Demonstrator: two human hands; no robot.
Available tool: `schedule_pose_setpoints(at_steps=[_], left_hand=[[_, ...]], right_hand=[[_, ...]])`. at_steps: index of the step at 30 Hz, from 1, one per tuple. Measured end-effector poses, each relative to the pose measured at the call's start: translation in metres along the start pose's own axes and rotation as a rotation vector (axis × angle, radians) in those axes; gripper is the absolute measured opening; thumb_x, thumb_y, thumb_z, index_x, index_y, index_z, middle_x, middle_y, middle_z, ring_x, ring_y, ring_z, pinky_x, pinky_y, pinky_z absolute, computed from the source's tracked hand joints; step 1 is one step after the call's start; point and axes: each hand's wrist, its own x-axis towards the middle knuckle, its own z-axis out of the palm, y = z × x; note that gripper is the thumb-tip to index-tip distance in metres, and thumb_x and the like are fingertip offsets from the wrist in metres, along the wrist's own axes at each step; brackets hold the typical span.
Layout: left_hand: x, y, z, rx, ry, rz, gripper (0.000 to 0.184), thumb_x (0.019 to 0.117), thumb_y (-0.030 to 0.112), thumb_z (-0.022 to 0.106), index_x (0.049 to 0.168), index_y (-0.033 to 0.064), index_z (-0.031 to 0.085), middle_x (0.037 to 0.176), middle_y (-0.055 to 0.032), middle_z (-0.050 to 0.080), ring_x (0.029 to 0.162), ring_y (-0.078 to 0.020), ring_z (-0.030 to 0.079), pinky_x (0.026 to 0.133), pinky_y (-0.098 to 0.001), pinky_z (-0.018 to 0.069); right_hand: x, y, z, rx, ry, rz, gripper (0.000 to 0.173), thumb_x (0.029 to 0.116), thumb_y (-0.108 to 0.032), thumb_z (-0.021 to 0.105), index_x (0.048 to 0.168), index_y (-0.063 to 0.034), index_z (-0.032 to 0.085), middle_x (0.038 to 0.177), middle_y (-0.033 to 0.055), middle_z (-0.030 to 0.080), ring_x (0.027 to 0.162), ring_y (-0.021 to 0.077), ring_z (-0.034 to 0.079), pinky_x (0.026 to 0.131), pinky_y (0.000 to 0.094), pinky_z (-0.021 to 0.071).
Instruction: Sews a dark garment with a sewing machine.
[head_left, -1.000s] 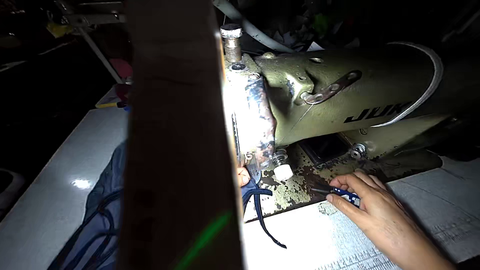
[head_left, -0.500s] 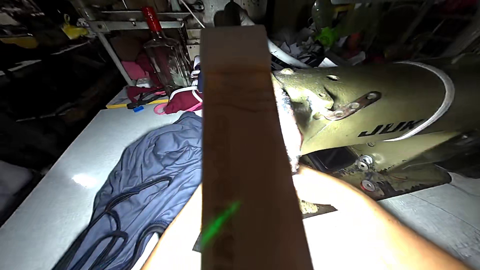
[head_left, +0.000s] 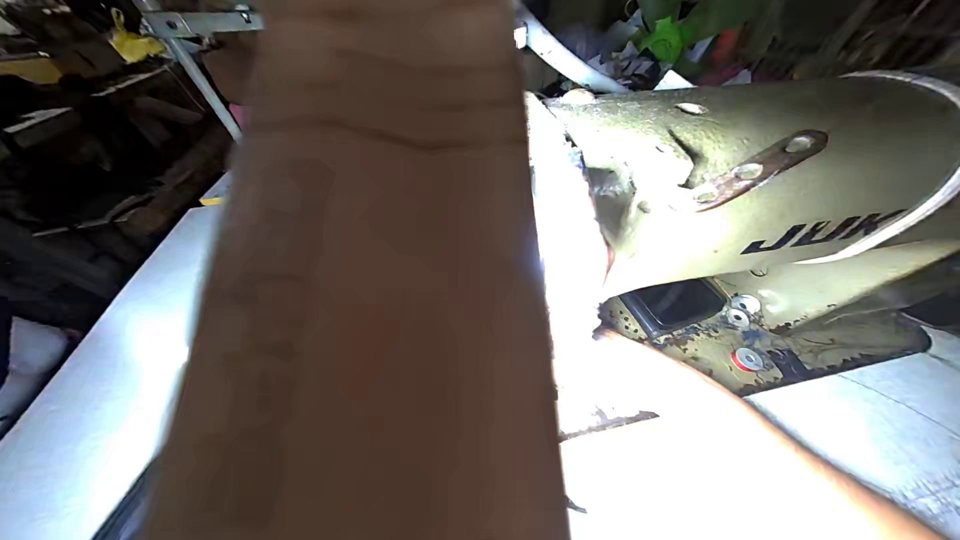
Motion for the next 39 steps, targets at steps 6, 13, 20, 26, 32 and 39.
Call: schedule_pose_setpoints(at_steps=[6,13,20,26,32,39], left_hand=[[0.007,-0.028,-0.009,-0.015,0.046,0.064,0.016,0.0857,-0.002,0.068,0.082,0.0129,0.070,0.064,0.0091,0.065,0.051,0.0038,0.052,0.050,-0.0103,0.0426],[0.009,-0.034,0.006,0.150,0.244,0.102,0.015,0.0824,-0.001,0.073,0.077,0.0109,0.066,0.056,0.0059,0.057,0.043,-0.0003,0.050,0.045,-0.0132,0.0437],[0.015,-0.060,-0.004,0.140,0.227,0.161,0.011,0.0792,0.005,0.070,0.074,0.0140,0.065,0.057,0.0085,0.058,0.044,0.0002,0.051,0.043,-0.0153,0.0445],[0.016,-0.064,-0.004,0.091,0.232,0.191,0.011,0.0756,0.012,0.073,0.082,0.0168,0.066,0.056,0.0089,0.059,0.043,-0.0005,0.052,0.043,-0.0153,0.0448],[0.015,-0.062,-0.004,0.149,0.220,0.199,0.010,0.0780,0.010,0.075,0.074,0.0170,0.069,0.053,0.0079,0.059,0.042,0.0000,0.051,0.042,-0.0156,0.0434],[0.015,-0.060,-0.005,0.174,0.202,0.216,0.013,0.0787,0.010,0.074,0.070,0.0171,0.068,0.054,0.0089,0.057,0.043,0.0012,0.050,0.042,-0.0150,0.0427]], right_hand=[[0.024,0.060,0.025,-0.120,0.405,-0.194,0.022,0.1036,-0.024,0.058,0.098,-0.0072,0.072,0.079,0.0041,0.065,0.071,0.0121,0.060,0.066,0.0323,0.0492],[0.031,0.061,0.030,-0.489,0.920,-0.097,0.026,0.0927,-0.016,0.068,0.113,-0.0012,0.073,0.109,0.0221,0.071,0.111,0.0407,0.065,0.094,0.0594,0.0484],[0.034,0.061,0.045,-0.305,0.882,-0.518,0.011,0.0891,-0.015,0.065,0.092,-0.0075,0.074,0.086,0.0087,0.070,0.088,0.0211,0.070,0.078,0.0371,0.0563],[0.034,0.065,0.037,-0.337,0.798,-0.472,0.012,0.0879,-0.009,0.065,0.093,-0.0053,0.075,0.084,0.0111,0.067,0.089,0.0254,0.068,0.079,0.0391,0.0548],[0.038,0.069,0.037,-0.377,0.804,-0.480,0.010,0.0870,-0.014,0.068,0.091,-0.0071,0.075,0.081,0.0086,0.064,0.084,0.0226,0.066,0.073,0.0365,0.0540],[0.039,0.069,0.037,-0.364,0.801,-0.471,0.013,0.0874,-0.014,0.068,0.095,-0.0073,0.076,0.086,0.0092,0.067,0.089,0.0233,0.068,0.077,0.0380,0.0549]])
